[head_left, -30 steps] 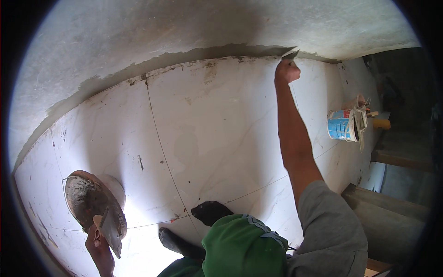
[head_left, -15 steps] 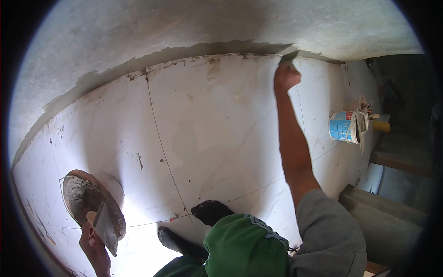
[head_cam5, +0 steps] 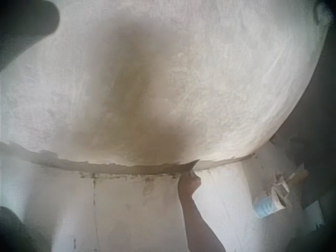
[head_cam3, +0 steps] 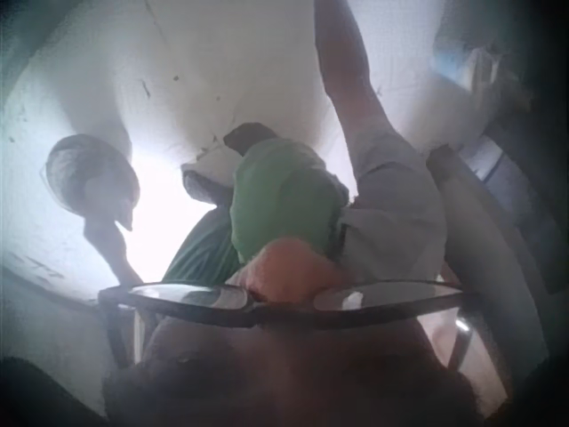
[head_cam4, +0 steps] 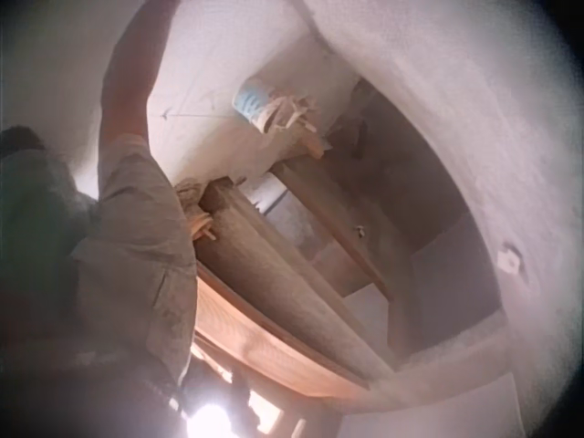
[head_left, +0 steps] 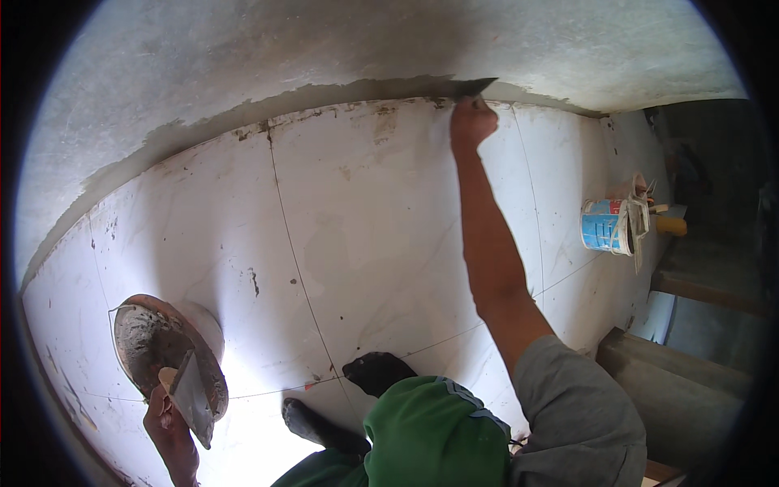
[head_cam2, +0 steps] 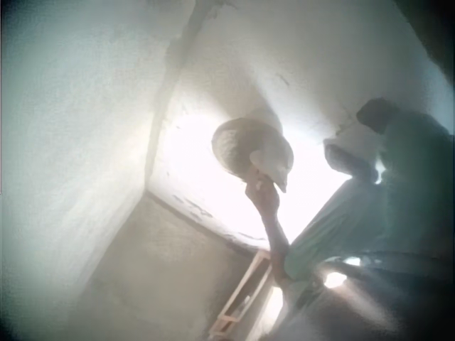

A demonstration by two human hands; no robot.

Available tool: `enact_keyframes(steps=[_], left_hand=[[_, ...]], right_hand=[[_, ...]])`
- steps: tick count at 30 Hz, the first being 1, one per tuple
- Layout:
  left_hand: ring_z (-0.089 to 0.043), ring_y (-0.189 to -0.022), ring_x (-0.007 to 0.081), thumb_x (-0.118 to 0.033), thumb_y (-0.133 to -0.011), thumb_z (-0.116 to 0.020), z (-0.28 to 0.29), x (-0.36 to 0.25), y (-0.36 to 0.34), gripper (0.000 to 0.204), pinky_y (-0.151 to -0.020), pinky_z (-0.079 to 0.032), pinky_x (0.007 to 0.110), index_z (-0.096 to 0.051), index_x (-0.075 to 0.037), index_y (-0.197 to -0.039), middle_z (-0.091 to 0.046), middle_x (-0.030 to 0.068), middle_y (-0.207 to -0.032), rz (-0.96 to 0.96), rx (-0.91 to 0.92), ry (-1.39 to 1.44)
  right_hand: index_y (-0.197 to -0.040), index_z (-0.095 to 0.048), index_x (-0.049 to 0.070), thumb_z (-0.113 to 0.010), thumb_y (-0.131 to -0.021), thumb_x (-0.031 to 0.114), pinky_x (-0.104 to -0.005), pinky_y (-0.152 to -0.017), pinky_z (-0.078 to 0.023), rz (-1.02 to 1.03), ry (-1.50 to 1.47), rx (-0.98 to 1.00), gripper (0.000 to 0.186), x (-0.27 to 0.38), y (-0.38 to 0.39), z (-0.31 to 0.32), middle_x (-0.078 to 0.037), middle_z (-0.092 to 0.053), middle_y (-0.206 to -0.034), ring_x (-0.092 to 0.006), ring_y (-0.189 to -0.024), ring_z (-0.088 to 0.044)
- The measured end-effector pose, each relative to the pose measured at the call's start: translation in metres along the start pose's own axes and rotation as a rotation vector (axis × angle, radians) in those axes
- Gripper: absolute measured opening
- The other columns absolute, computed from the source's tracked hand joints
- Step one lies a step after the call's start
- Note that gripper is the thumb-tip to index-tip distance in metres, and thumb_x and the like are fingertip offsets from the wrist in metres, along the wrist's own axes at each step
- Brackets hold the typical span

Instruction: The person applies mortar from a bucket to the lower edge of a wall using a metal trowel and a larger metal plate.

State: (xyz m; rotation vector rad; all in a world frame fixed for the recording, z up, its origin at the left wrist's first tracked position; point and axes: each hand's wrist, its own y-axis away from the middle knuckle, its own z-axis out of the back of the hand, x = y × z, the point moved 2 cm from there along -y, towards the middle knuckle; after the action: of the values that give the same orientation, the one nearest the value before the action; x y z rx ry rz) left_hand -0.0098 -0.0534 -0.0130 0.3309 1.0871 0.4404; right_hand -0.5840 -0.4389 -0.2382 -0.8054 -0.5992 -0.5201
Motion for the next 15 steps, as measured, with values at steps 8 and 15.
enact_keyframes(steps=[8,15], left_hand=[[-0.064,-0.107,0.0152,-0.011,-0.108,-0.055,0.017,0.026,0.01,0.029,-0.097,-0.049,0.033,-0.06,0.005,-0.131,-0.072,0.011,-0.113,-0.029,0.024,0.067],[-0.067,-0.107,0.0174,-0.02,-0.109,-0.057,0.024,0.059,0.018,0.034,-0.095,-0.052,0.035,-0.061,0.006,-0.13,-0.072,0.0136,-0.116,-0.073,-0.011,0.114]], right_hand=[[-0.095,-0.074,-0.002,-0.06,-0.085,0.015,-0.0567,-0.071,-0.053,0.03,-0.069,0.067,0.024,0.088,0.074,-0.015,-0.028,-0.068,-0.071,-0.0483,-0.07,-0.069],[-0.1,-0.073,-0.005,-0.06,-0.087,0.011,-0.0567,-0.071,-0.053,0.027,-0.106,0.125,0.025,0.143,0.128,-0.03,-0.028,-0.068,-0.072,-0.0493,-0.071,-0.068]])
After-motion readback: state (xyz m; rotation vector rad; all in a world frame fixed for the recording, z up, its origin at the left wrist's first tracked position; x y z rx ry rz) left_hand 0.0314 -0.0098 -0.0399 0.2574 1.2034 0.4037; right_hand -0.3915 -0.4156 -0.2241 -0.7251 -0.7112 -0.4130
